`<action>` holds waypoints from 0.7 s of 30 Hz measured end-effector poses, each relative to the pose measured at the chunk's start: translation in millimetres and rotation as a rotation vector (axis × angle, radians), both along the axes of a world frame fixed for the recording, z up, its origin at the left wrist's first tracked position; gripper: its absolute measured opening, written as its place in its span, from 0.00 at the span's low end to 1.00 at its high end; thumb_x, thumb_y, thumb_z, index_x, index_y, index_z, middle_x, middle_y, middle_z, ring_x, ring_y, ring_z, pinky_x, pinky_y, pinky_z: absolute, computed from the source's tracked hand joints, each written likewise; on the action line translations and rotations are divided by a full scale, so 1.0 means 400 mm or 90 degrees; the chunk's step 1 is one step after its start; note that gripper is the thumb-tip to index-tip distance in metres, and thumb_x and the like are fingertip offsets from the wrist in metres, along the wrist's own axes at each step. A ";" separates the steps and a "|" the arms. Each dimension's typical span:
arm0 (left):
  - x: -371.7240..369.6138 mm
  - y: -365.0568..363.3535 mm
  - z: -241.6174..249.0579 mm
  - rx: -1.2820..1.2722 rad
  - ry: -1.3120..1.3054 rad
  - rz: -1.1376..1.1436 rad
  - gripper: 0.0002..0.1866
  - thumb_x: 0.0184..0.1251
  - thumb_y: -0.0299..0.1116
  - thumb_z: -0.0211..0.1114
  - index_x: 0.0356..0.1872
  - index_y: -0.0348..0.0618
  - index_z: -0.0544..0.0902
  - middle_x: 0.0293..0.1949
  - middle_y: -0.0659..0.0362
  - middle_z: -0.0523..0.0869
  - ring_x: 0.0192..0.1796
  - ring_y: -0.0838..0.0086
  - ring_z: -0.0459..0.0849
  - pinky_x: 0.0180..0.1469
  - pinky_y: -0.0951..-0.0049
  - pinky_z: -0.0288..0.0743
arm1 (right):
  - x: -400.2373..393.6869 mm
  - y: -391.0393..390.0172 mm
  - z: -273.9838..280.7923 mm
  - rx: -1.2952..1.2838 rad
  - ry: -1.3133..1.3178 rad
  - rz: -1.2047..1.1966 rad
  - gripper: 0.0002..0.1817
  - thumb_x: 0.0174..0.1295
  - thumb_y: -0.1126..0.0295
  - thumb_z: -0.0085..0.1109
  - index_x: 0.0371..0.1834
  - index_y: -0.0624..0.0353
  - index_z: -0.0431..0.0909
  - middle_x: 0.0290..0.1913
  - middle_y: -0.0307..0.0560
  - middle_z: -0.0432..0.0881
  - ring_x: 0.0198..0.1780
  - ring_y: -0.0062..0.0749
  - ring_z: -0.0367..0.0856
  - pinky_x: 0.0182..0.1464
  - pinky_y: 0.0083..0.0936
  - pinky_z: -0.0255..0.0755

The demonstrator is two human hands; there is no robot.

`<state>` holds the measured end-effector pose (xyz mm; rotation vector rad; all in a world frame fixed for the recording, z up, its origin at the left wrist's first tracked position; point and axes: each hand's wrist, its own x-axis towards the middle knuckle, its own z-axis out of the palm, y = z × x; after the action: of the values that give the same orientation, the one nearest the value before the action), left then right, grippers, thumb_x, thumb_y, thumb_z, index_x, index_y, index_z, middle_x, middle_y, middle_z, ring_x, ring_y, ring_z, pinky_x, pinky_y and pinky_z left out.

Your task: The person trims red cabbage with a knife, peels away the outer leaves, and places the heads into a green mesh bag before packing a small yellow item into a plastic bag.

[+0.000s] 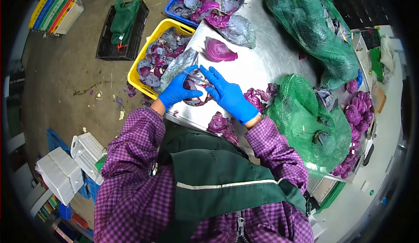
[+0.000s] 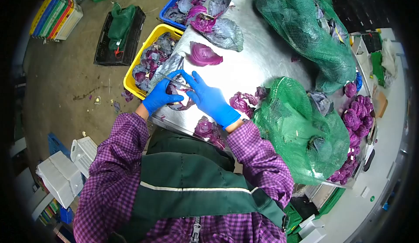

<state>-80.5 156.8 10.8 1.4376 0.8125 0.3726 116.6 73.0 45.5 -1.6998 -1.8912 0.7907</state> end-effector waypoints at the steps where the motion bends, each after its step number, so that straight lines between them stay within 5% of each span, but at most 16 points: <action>1: 0.001 0.001 0.001 0.000 -0.010 0.005 0.47 0.44 0.38 0.79 0.68 0.43 0.63 0.62 0.51 0.71 0.63 0.68 0.70 0.65 0.70 0.62 | -0.005 0.011 0.002 0.002 0.000 0.002 0.27 0.68 0.57 0.51 0.70 0.40 0.61 0.46 0.55 0.82 0.39 0.47 0.83 0.39 0.31 0.76; 4: 0.004 0.000 0.001 0.046 -0.015 -0.029 0.48 0.42 0.40 0.80 0.67 0.43 0.63 0.62 0.51 0.72 0.63 0.67 0.70 0.66 0.69 0.61 | -0.003 0.059 0.021 -0.166 0.157 -0.287 0.17 0.67 0.58 0.52 0.57 0.43 0.75 0.38 0.52 0.84 0.41 0.42 0.84 0.40 0.33 0.76; 7: 0.007 0.001 0.004 0.084 -0.023 -0.058 0.50 0.39 0.43 0.80 0.67 0.43 0.64 0.62 0.50 0.71 0.64 0.65 0.70 0.67 0.67 0.60 | 0.025 0.061 -0.130 -0.032 0.241 -0.279 0.15 0.67 0.58 0.51 0.54 0.44 0.77 0.39 0.54 0.83 0.41 0.46 0.83 0.42 0.34 0.74; 10: 0.016 0.007 -0.006 0.083 -0.029 -0.072 0.50 0.39 0.43 0.81 0.67 0.43 0.64 0.63 0.50 0.71 0.65 0.65 0.68 0.68 0.66 0.59 | 0.034 0.067 -0.073 -0.197 0.155 -0.352 0.15 0.66 0.57 0.52 0.54 0.45 0.77 0.39 0.55 0.83 0.42 0.46 0.83 0.42 0.35 0.74; 13: 0.004 0.016 -0.013 0.060 -0.045 -0.132 0.50 0.40 0.42 0.80 0.67 0.43 0.63 0.63 0.51 0.70 0.65 0.65 0.68 0.69 0.66 0.58 | 0.096 0.059 -0.176 -0.115 0.097 -0.457 0.14 0.66 0.57 0.52 0.52 0.44 0.78 0.38 0.54 0.84 0.42 0.46 0.83 0.42 0.36 0.75; 17: 0.000 0.026 0.006 0.004 -0.037 -0.129 0.49 0.41 0.39 0.79 0.68 0.44 0.63 0.66 0.54 0.68 0.68 0.67 0.65 0.71 0.68 0.53 | 0.074 0.021 -0.032 0.007 0.088 -0.237 0.28 0.63 0.59 0.56 0.67 0.39 0.63 0.58 0.55 0.75 0.43 0.47 0.83 0.47 0.38 0.76; 18: 0.001 0.029 -0.002 0.034 -0.032 -0.130 0.48 0.42 0.37 0.79 0.68 0.44 0.63 0.66 0.54 0.68 0.68 0.68 0.65 0.71 0.67 0.54 | 0.074 0.012 -0.006 -0.030 0.101 -0.143 0.34 0.63 0.60 0.56 0.72 0.38 0.53 0.68 0.54 0.64 0.44 0.48 0.82 0.48 0.38 0.77; 21: 0.001 0.031 -0.015 0.058 -0.005 -0.095 0.48 0.42 0.40 0.80 0.67 0.45 0.64 0.64 0.52 0.68 0.66 0.64 0.66 0.69 0.67 0.58 | 0.052 -0.008 0.021 0.005 0.089 0.057 0.33 0.65 0.60 0.54 0.72 0.36 0.53 0.70 0.51 0.62 0.45 0.49 0.82 0.47 0.39 0.78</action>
<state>-80.0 169.1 4.9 1.5703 0.6852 0.3040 137.3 70.0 53.9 -1.5235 -1.8823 0.9103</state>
